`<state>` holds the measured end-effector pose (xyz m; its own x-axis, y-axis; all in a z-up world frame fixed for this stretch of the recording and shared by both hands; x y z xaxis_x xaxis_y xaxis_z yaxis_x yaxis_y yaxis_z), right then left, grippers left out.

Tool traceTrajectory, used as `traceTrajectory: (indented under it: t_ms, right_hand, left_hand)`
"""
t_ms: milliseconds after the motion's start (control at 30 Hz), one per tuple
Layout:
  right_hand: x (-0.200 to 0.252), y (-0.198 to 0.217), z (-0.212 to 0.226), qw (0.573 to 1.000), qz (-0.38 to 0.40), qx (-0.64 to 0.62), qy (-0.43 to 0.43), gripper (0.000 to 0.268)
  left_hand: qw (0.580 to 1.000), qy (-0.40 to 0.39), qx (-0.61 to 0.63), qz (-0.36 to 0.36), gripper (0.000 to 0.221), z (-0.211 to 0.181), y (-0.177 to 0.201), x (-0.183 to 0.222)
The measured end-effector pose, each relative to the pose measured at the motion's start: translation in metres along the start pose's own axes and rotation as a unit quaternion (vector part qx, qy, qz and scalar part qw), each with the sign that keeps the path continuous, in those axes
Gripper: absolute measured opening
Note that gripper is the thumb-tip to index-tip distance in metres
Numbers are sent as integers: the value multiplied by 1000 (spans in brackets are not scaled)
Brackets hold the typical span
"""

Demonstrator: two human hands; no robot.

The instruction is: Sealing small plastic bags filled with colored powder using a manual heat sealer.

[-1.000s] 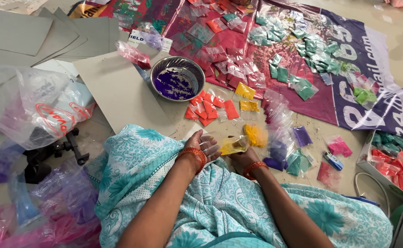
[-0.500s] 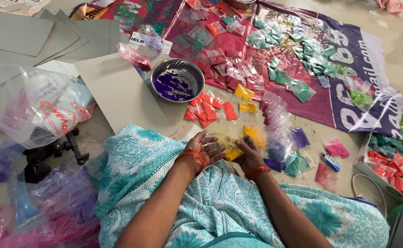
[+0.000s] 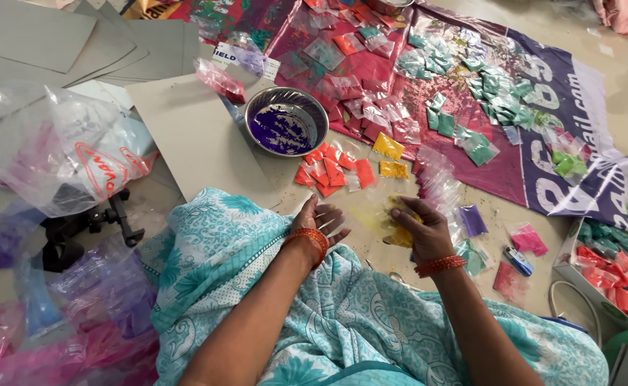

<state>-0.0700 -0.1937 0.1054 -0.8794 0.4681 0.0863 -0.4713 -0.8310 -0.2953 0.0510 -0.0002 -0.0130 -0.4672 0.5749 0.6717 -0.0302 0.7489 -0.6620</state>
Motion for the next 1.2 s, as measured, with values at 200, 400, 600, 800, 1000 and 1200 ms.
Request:
traceTrajectory:
  t_ms: [200, 400, 600, 800, 1000, 1200]
  right_hand:
    - [16, -61, 47, 976, 31, 213, -26, 40]
    - [10, -69, 53, 911, 122, 393, 5, 47]
    - [17, -99, 72, 880, 117, 460, -34, 57]
    - [4, -69, 47, 855, 159, 492, 33, 62]
    - [14, -80, 48, 836, 84, 536, -79, 41]
    - [-4, -50, 27, 789, 121, 602, 24, 35]
  left_hand:
    - [1000, -10, -19, 5, 40, 3, -2, -1]
    - [998, -23, -43, 35, 42, 1, -8, 7]
    - [996, -25, -71, 43, 42, 2, -11, 8]
    - [993, -31, -107, 48, 42, 6, -11, 5]
    - [988, -33, -141, 51, 44, 6, -15, 11]
    - [983, -45, -170, 45, 47, 10, -14, 7]
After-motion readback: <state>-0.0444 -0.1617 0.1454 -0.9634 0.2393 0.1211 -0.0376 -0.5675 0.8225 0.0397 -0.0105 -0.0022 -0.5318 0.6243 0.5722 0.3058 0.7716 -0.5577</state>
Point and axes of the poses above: each hand's wrist, its own x-axis away from the middle knuckle, its own y-axis out of the back of the hand, z = x × y, the point moved 5 cm from there along -x, towards the middle knuckle, and after that the axes turned 10 degrees about -x, right-handed, at the moved point
